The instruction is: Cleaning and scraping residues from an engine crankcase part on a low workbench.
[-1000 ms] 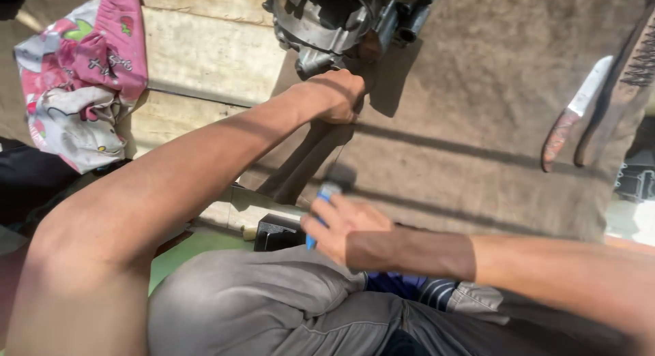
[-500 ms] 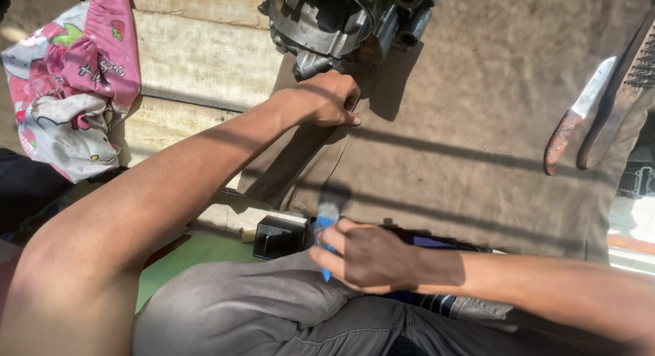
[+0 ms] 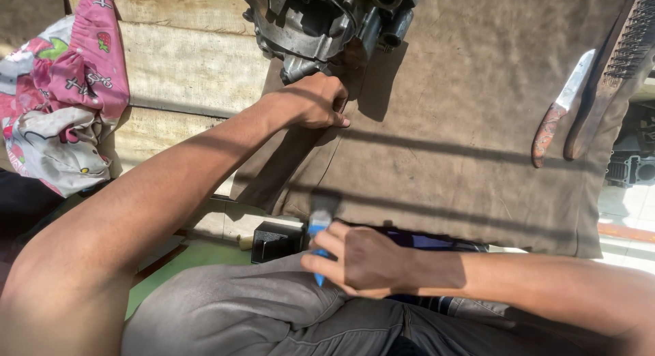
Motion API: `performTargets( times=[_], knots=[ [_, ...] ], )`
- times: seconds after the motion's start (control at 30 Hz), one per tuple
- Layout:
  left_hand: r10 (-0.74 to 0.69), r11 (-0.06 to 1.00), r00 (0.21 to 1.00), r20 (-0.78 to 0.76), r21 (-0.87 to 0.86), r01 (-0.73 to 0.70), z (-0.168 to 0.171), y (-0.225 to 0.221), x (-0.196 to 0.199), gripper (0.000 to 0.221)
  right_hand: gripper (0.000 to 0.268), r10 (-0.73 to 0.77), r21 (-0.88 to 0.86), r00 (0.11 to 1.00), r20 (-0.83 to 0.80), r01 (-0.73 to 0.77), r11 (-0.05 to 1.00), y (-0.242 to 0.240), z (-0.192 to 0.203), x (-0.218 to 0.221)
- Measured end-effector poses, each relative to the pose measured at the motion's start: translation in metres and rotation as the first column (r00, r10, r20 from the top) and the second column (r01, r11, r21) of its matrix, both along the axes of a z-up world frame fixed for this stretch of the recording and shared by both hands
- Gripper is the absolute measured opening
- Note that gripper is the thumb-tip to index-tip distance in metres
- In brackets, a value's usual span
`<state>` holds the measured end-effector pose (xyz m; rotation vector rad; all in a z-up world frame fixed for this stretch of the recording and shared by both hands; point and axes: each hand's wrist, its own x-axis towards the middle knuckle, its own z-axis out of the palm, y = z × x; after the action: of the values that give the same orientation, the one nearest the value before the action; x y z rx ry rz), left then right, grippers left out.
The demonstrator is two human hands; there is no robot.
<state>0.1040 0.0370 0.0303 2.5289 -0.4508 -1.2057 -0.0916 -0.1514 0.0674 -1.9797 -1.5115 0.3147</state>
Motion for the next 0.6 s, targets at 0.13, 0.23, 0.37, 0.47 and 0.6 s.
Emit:
performTargets(
  times=[0.13,0.23,0.37,0.47,0.6],
  knots=[
    [0.002,1.0,1.0,-0.005,-0.01,-0.002,-0.003,0.0,-0.002,0.028,0.026,-0.009,0.334,0.997,-0.077,0.034,0.942,0.001,0.03,0.008],
    [0.004,0.999,1.0,0.024,-0.051,-0.002,-0.02,0.004,0.002,0.029,0.018,-0.213,0.342,0.942,0.259,0.117,0.933,0.003,0.012,0.023],
    [0.033,0.998,0.999,0.001,-0.048,-0.033,-0.021,0.006,0.002,0.029,0.041,-0.052,0.166,0.994,-0.098,0.068,0.984,0.0,-0.04,-0.002],
    [0.032,0.998,0.999,0.017,-0.06,-0.031,-0.019,0.007,0.001,0.03,0.021,-0.001,0.44,0.873,-0.488,0.247,0.863,0.016,0.003,-0.03],
    [0.02,0.997,0.999,0.043,-0.074,-0.017,-0.01,0.006,0.002,0.03,0.053,-0.103,0.646,0.99,-0.097,0.141,0.75,0.013,-0.021,-0.003]
  ],
)
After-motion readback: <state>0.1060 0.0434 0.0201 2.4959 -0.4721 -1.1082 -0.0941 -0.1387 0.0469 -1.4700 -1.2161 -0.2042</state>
